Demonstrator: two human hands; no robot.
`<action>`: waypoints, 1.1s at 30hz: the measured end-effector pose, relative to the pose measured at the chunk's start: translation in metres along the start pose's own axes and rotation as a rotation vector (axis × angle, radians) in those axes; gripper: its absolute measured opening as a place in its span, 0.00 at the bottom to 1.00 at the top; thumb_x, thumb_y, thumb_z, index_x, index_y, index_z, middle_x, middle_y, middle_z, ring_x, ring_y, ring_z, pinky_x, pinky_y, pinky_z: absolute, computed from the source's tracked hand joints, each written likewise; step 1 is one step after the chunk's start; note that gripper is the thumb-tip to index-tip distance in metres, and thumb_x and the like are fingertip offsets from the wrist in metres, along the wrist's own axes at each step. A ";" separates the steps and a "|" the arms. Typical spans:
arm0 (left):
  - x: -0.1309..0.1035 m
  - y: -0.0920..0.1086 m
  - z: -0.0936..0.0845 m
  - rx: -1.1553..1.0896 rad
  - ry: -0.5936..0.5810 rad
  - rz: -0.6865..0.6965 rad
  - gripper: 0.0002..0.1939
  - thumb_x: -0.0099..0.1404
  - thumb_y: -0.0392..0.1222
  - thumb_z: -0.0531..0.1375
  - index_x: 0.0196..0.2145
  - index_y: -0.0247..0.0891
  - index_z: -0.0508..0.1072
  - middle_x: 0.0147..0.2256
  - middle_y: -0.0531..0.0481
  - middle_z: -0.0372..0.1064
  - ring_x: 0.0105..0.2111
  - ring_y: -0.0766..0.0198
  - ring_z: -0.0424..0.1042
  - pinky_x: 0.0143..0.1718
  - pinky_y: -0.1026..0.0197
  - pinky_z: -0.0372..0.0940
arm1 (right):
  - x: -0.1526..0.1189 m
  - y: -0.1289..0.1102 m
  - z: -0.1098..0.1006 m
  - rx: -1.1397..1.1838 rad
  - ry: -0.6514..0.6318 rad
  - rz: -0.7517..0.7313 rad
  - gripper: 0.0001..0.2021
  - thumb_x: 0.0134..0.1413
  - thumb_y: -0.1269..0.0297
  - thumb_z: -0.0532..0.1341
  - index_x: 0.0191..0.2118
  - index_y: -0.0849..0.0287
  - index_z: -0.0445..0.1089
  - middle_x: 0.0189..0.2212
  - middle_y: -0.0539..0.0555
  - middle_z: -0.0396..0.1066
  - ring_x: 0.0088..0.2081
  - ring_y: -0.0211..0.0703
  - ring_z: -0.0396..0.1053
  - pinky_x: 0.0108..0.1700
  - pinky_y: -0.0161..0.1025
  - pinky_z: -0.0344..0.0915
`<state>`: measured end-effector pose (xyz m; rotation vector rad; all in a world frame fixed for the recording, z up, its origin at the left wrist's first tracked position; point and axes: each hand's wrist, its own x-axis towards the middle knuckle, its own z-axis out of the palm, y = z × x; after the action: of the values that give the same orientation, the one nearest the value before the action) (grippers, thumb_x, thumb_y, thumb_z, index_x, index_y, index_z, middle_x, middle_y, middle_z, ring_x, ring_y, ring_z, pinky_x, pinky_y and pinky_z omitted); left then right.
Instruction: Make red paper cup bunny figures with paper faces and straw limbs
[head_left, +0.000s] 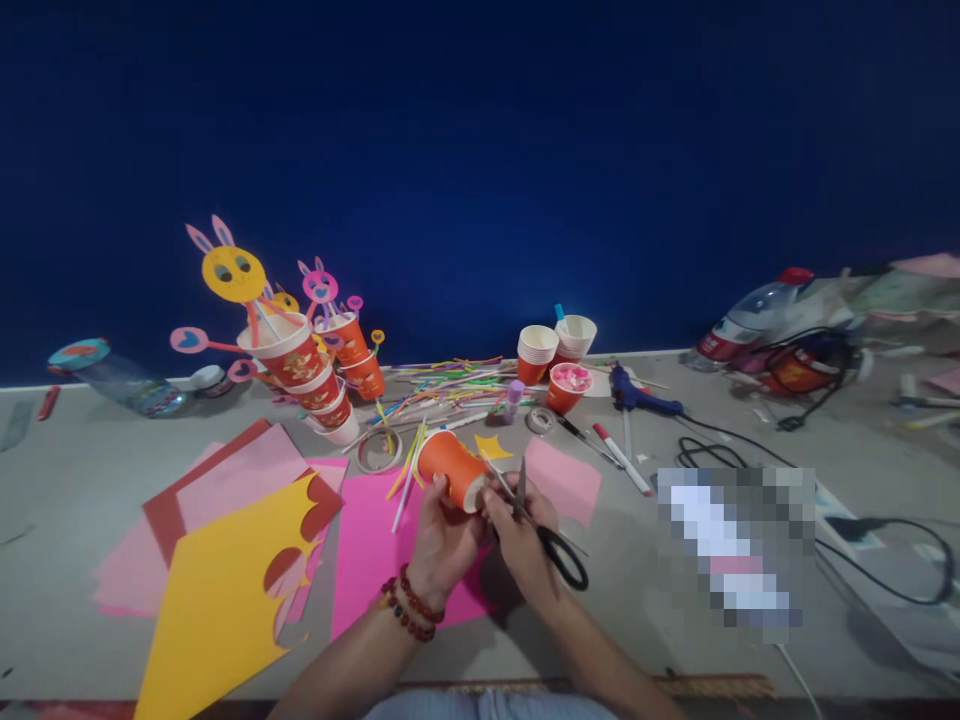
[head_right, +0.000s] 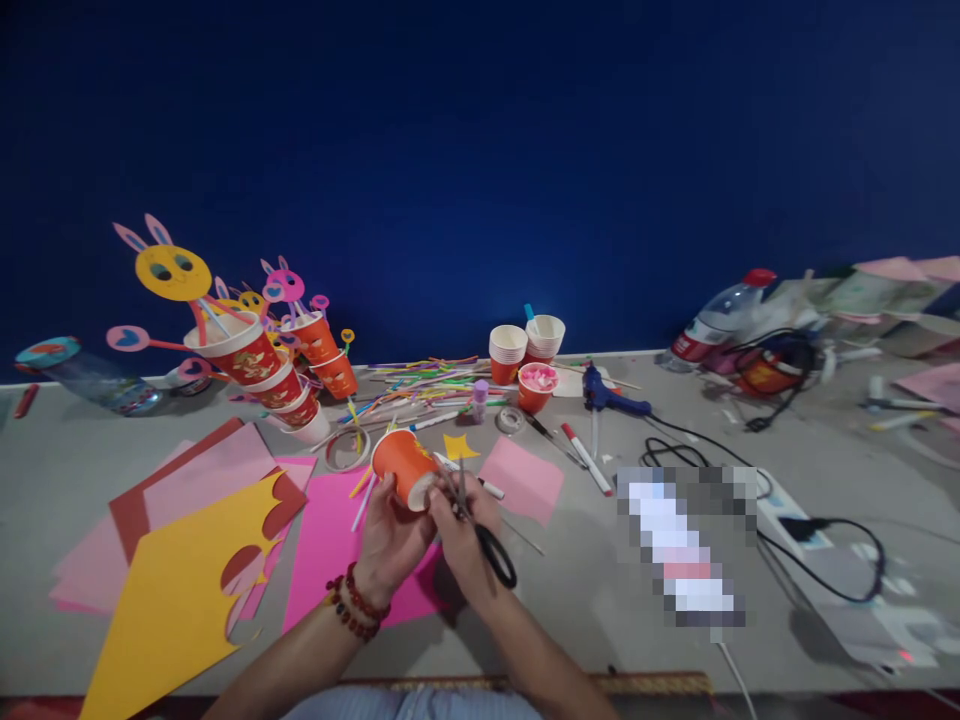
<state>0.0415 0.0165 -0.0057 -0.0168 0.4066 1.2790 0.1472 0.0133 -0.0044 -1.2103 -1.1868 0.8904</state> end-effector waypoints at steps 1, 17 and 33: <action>0.000 0.000 0.003 -0.035 -0.005 0.017 0.14 0.65 0.42 0.63 0.46 0.32 0.77 0.36 0.41 0.80 0.38 0.56 0.80 0.43 0.58 0.75 | 0.002 0.000 -0.001 0.027 0.024 0.034 0.09 0.56 0.58 0.62 0.29 0.56 0.69 0.21 0.48 0.71 0.23 0.41 0.68 0.26 0.36 0.67; 0.002 0.004 0.002 -0.061 0.097 -0.015 0.12 0.70 0.43 0.59 0.41 0.32 0.79 0.35 0.42 0.81 0.36 0.60 0.81 0.42 0.62 0.74 | -0.001 0.002 -0.004 -0.056 -0.091 -0.051 0.07 0.59 0.59 0.63 0.38 0.56 0.75 0.30 0.52 0.78 0.31 0.45 0.75 0.35 0.39 0.73; 0.004 -0.002 -0.003 -0.050 0.030 -0.076 0.17 0.74 0.44 0.54 0.52 0.33 0.75 0.38 0.42 0.82 0.37 0.60 0.81 0.44 0.63 0.74 | 0.008 0.010 -0.016 -0.312 -0.140 -0.467 0.06 0.61 0.65 0.59 0.34 0.55 0.73 0.25 0.52 0.75 0.26 0.44 0.71 0.33 0.39 0.68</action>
<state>0.0432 0.0187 -0.0104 -0.0931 0.3962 1.2151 0.1655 0.0190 -0.0116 -1.0549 -1.6825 0.4530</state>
